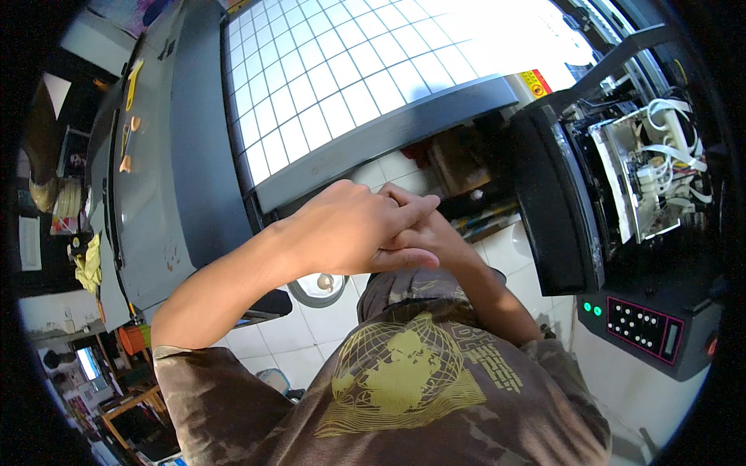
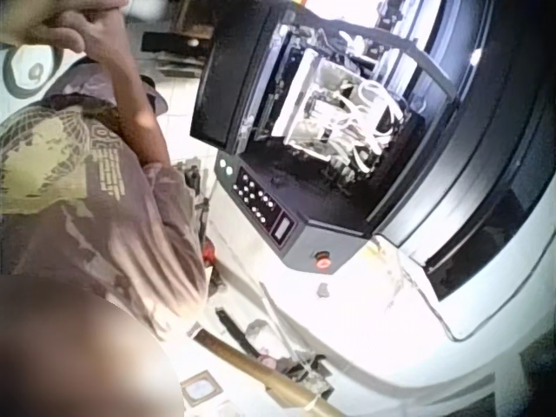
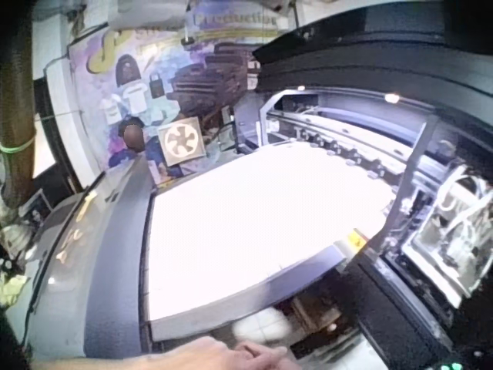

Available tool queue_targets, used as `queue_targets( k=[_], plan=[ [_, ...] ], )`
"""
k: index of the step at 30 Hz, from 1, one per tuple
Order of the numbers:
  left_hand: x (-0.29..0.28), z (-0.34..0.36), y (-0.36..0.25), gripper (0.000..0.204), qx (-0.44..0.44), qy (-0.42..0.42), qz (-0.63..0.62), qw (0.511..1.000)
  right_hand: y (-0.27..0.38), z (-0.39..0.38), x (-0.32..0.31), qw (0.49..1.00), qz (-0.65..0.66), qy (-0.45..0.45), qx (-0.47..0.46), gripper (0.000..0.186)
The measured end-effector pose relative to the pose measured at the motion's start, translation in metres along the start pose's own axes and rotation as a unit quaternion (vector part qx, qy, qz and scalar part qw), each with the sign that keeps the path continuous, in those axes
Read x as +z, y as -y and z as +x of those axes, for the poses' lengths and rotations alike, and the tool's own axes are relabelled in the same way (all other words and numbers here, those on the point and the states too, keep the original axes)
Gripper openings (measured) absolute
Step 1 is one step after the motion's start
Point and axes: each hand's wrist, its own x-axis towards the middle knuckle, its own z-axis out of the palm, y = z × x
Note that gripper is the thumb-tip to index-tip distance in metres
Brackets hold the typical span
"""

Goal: The person stands at a large printing machine and repeatedly presses buttons on its control panel. They also handle a small white object and a white tube, then return to the machine to continue button presses and brief adjustments to the machine's interior components.

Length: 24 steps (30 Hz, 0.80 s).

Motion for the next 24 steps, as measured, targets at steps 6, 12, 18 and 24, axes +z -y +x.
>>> queue_targets(
  k=[6,12,18,24],
  plan=[
    [-0.011,0.003,0.007,0.022,0.111,-0.211,0.01,0.971,0.061,-0.033,-0.01,0.983,0.151,-0.088,-0.047,0.04],
    [-0.011,0.005,0.003,0.007,0.141,-0.274,0.003,0.951,0.089,-0.053,0.005,0.963,-0.111,-0.18,-0.168,0.028],
    [-0.006,0.007,-0.004,0.011,0.159,-0.26,-0.016,0.952,0.093,-0.055,0.016,0.945,-0.162,-0.185,-0.215,0.033],
    [-0.004,0.007,-0.002,0.011,0.159,-0.25,-0.012,0.955,0.09,-0.056,0.018,0.943,-0.176,-0.181,-0.217,0.037]
  ],
)
